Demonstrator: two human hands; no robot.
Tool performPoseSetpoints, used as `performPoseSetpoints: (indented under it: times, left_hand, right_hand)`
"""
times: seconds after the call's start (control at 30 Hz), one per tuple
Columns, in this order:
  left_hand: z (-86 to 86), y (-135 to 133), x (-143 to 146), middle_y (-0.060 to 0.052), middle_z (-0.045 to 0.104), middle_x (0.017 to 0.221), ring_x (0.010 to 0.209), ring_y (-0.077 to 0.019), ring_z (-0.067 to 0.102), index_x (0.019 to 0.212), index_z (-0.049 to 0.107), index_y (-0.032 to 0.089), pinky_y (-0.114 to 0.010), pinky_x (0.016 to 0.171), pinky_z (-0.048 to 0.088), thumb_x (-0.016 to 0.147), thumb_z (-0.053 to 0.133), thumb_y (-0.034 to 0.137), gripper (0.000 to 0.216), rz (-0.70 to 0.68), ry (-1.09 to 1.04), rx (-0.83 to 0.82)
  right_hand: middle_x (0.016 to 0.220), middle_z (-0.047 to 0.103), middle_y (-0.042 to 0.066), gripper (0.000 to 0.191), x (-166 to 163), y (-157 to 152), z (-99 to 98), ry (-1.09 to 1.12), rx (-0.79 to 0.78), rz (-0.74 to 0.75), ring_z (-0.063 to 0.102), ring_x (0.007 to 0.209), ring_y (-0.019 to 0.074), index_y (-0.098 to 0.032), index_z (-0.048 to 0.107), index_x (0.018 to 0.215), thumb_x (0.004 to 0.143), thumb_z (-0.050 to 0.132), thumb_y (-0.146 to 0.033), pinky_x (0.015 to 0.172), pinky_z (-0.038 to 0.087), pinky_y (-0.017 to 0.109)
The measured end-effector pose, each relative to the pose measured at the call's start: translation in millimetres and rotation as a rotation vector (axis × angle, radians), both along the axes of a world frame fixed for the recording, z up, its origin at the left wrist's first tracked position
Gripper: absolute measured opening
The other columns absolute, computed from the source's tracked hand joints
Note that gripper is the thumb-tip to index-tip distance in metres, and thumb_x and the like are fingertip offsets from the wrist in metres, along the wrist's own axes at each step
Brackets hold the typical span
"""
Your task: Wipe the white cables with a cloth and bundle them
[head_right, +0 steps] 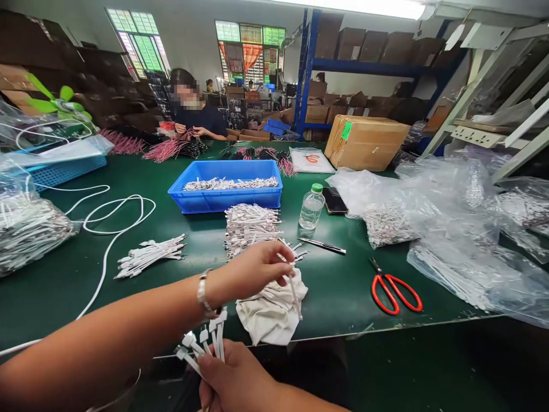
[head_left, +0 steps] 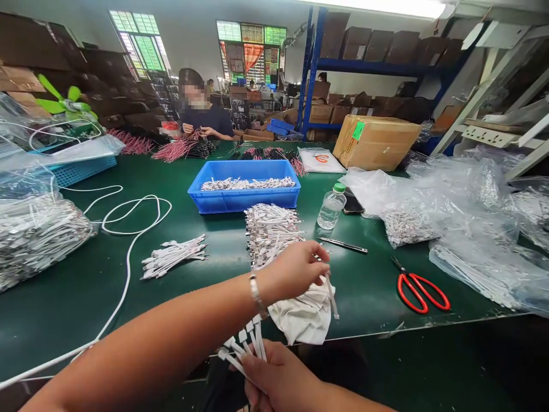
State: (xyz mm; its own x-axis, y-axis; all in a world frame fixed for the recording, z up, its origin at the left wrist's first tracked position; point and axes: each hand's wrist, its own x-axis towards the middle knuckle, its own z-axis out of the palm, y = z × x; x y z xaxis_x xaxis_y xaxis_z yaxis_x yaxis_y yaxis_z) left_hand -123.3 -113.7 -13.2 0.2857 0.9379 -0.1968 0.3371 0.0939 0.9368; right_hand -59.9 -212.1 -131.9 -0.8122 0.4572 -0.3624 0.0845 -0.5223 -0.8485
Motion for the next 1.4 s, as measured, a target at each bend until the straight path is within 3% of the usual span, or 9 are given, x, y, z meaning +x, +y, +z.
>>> performPoseSetpoints:
  times: [0.2, 0.33, 0.43, 0.53, 0.77, 0.9, 1.03, 1.27, 1.4]
  left_hand:
    - [-35.4, 45, 70, -0.006, 0.069, 0.071, 0.049, -0.0151, 0.06, 0.088, 0.065, 0.013, -0.026, 0.051, 0.045, 0.072, 0.064, 0.015, 0.016, -0.146, 0.18, -0.017]
    - [-13.7, 42, 54, -0.015, 0.065, 0.109, 0.089, -0.0257, 0.064, 0.118, 0.057, 0.013, -0.031, 0.071, 0.048, 0.073, 0.068, 0.025, 0.047, -0.087, 0.162, 0.095]
    - [13.2, 6, 14, -0.013, 0.061, 0.117, 0.094, -0.0219, 0.062, 0.127, 0.049, 0.017, -0.032, 0.078, 0.049, 0.083, 0.058, 0.03, 0.047, 0.006, 0.006, 0.232]
    - [17.2, -47, -31, -0.008, 0.058, 0.121, 0.104, -0.0209, 0.058, 0.127, 0.047, 0.025, -0.032, 0.087, 0.048, 0.086, 0.056, 0.032, 0.043, 0.238, -0.126, 0.333]
    - [-62.2, -130, -83, -0.009, 0.043, 0.14, 0.125, -0.0247, 0.044, 0.136, 0.033, 0.029, -0.035, 0.1, 0.041, 0.078, 0.067, 0.036, 0.067, 0.878, -0.519, 0.074]
    - [-82.2, -139, -79, -0.014, 0.057, 0.124, 0.11, -0.0241, 0.057, 0.131, 0.043, 0.018, -0.032, 0.092, 0.046, 0.073, 0.072, 0.033, 0.066, 0.684, -0.75, -0.239]
    - [-83.7, -132, -68, -0.009, 0.068, 0.078, 0.052, -0.0152, 0.062, 0.105, 0.061, 0.009, -0.025, 0.051, 0.049, 0.074, 0.069, 0.04, 0.045, 0.428, -0.815, -0.319]
    - [-86.8, -117, -63, -0.003, 0.053, 0.037, 0.033, -0.0149, 0.054, 0.058, 0.057, 0.01, -0.017, 0.03, 0.034, 0.081, 0.057, 0.047, 0.043, 0.417, -0.645, -0.375]
    - [-88.6, -114, -67, -0.001, 0.056, 0.043, 0.031, -0.0114, 0.051, 0.077, 0.065, 0.009, -0.016, 0.03, 0.034, 0.08, 0.059, 0.048, 0.039, 0.495, -0.587, -0.315]
  right_hand:
    - [0.043, 0.045, -0.009, 0.065, 1, -7, -5.9, 0.005, -0.036, -0.053, 0.031, 0.027, 0.0043, -0.015, 0.054, 0.087, 0.068, 0.051, -0.077, 0.029, 0.02, 0.018]
    - [0.045, 0.048, -0.009, 0.063, 7, -4, -6.3, 0.0, -0.056, -0.136, 0.032, 0.028, 0.0039, -0.015, 0.052, 0.09, 0.07, 0.052, -0.075, 0.029, 0.019, 0.018]
    - [0.042, 0.044, -0.01, 0.059, 9, -1, -3.5, 0.022, -0.067, -0.213, 0.028, 0.027, 0.0035, -0.017, 0.049, 0.082, 0.07, 0.052, -0.075, 0.029, 0.017, 0.018]
    - [0.04, 0.04, -0.01, 0.057, 7, 3, 1.3, 0.1, -0.039, -0.243, 0.026, 0.026, 0.0033, -0.018, 0.047, 0.078, 0.072, 0.05, -0.074, 0.028, 0.017, 0.018]
    - [0.051, 0.047, -0.008, 0.047, -2, 1, 3.4, 0.119, -0.045, -0.276, 0.028, 0.03, 0.0007, -0.017, 0.049, 0.078, 0.081, 0.051, -0.064, 0.031, 0.017, 0.016]
    - [0.041, 0.039, -0.008, 0.052, -7, -1, 5.0, 0.115, -0.028, -0.18, 0.026, 0.029, 0.0023, -0.018, 0.048, 0.064, 0.08, 0.049, -0.067, 0.03, 0.016, 0.018]
    - [0.036, 0.033, -0.009, 0.053, -10, -1, 4.7, 0.139, 0.014, -0.141, 0.024, 0.028, 0.0032, -0.018, 0.046, 0.059, 0.081, 0.048, -0.066, 0.032, 0.014, 0.019]
    - [0.043, 0.043, -0.005, 0.05, -12, -1, -2.8, 0.152, -0.11, -0.188, 0.033, 0.034, 0.0036, -0.016, 0.052, 0.063, 0.079, 0.053, -0.064, 0.034, 0.018, 0.018]
    - [0.049, 0.051, -0.003, 0.047, -12, 0, -2.6, 0.149, -0.141, -0.241, 0.032, 0.035, 0.004, -0.018, 0.054, 0.074, 0.081, 0.051, -0.064, 0.033, 0.016, 0.017]
